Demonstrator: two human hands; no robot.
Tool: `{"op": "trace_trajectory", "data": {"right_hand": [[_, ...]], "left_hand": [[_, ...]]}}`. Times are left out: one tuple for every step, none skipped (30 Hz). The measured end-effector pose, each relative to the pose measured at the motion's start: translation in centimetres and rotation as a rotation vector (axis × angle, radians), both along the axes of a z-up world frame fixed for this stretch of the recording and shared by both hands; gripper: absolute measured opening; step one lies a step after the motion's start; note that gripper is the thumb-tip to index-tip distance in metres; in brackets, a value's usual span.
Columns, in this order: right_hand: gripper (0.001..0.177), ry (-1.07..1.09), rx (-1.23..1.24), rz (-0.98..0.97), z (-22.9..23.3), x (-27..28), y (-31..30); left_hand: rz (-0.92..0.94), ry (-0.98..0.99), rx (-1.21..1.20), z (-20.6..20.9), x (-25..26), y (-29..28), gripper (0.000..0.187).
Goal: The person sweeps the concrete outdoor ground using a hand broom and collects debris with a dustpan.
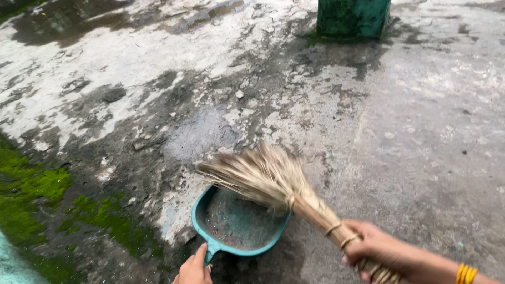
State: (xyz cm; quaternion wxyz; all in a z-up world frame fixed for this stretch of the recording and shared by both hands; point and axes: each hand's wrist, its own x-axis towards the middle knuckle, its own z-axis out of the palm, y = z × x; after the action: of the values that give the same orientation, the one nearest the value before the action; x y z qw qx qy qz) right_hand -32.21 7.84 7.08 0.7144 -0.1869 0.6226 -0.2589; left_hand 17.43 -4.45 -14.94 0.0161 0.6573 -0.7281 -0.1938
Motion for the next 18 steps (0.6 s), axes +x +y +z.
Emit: {"op": "trace_trajectory", "data": {"right_hand": [[0.075, -0.037, 0.003, 0.000, 1.4, -0.5, -0.5], [0.074, 0.038, -0.002, 0.005, 2.3, -1.1, -0.8], [0.072, 0.105, -0.049, -0.033, 3.0, -2.3, -1.3], [0.069, 0.172, -0.096, -0.071, 3.4, -3.9, -1.6], [0.062, 0.189, -0.118, -0.140, 3.5, -5.9, -1.7], [0.056, 0.205, -0.138, -0.210, 3.4, -8.3, -1.8], [0.049, 0.210, -0.137, -0.301, 3.0, -10.8, -2.0], [0.044, 0.213, -0.134, -0.392, 2.4, -13.3, -2.0], [0.044, 0.209, -0.135, -0.387, 1.3, -15.6, -1.7], [0.032, 0.221, -0.126, -0.430, 0.3, -17.7, -1.5], [0.028, 0.237, -0.124, -0.474, -0.6, -19.5, -1.7], [0.028, 0.238, -0.133, -0.469, -1.6, -20.5, -1.9], [0.024, 0.128, -0.087, -0.592, -2.6, -20.7, -1.7], [0.020, 0.017, -0.040, -0.713, -3.3, -20.6, -1.7], [0.020, 0.014, -0.038, -0.704, -3.9, -19.8, -1.9], [0.022, 0.043, -0.020, -0.643, -4.3, -18.5, -2.4], [0.025, 0.071, 0.008, -0.579, -4.7, -16.9, -2.8], [0.032, 0.100, -0.020, -0.503, -4.7, -15.3, -3.5]], "left_hand": [[0.035, -0.006, 0.036, 0.7, -0.5, 0.2, 0.074], [0.071, -0.013, 0.072, 1.3, -0.9, 0.6, 0.074], [0.063, -0.014, 0.074, 1.6, -1.1, 0.8, 0.074], [0.099, -0.008, 0.074, 1.6, -1.1, 1.2, 0.074], [0.137, 0.002, 0.067, 1.5, -1.2, 1.1, 0.074], [0.131, 0.004, 0.063, 1.3, -1.1, 1.1, 0.074], [0.177, 0.015, -0.037, 0.7, -0.6, 1.6, 0.074], [0.224, 0.026, -0.136, 0.2, 0.2, 1.9, 0.075], [0.229, 0.023, -0.138, 0.0, 1.2, 1.9, 0.075], [0.273, -0.032, -0.078, 0.2, 2.1, 1.7, 0.078], [0.317, -0.081, -0.025, 0.8, 2.3, 1.1, 0.081], [0.323, -0.076, -0.033, 1.4, 2.5, 0.6, 0.081], [0.357, -0.079, -0.048, 1.9, 2.7, 0.7, 0.080], [0.391, -0.081, -0.063, 2.2, 2.5, 0.8, 0.079], [0.400, -0.085, -0.063, 2.8, 2.3, 0.6, 0.079], [0.384, -0.096, 0.027, 3.6, 2.0, 0.1, 0.077], [0.370, -0.112, 0.127, 4.8, 1.6, 0.1, 0.075], [0.381, -0.120, 0.137, 6.4, 0.4, 0.7, 0.075]]}}
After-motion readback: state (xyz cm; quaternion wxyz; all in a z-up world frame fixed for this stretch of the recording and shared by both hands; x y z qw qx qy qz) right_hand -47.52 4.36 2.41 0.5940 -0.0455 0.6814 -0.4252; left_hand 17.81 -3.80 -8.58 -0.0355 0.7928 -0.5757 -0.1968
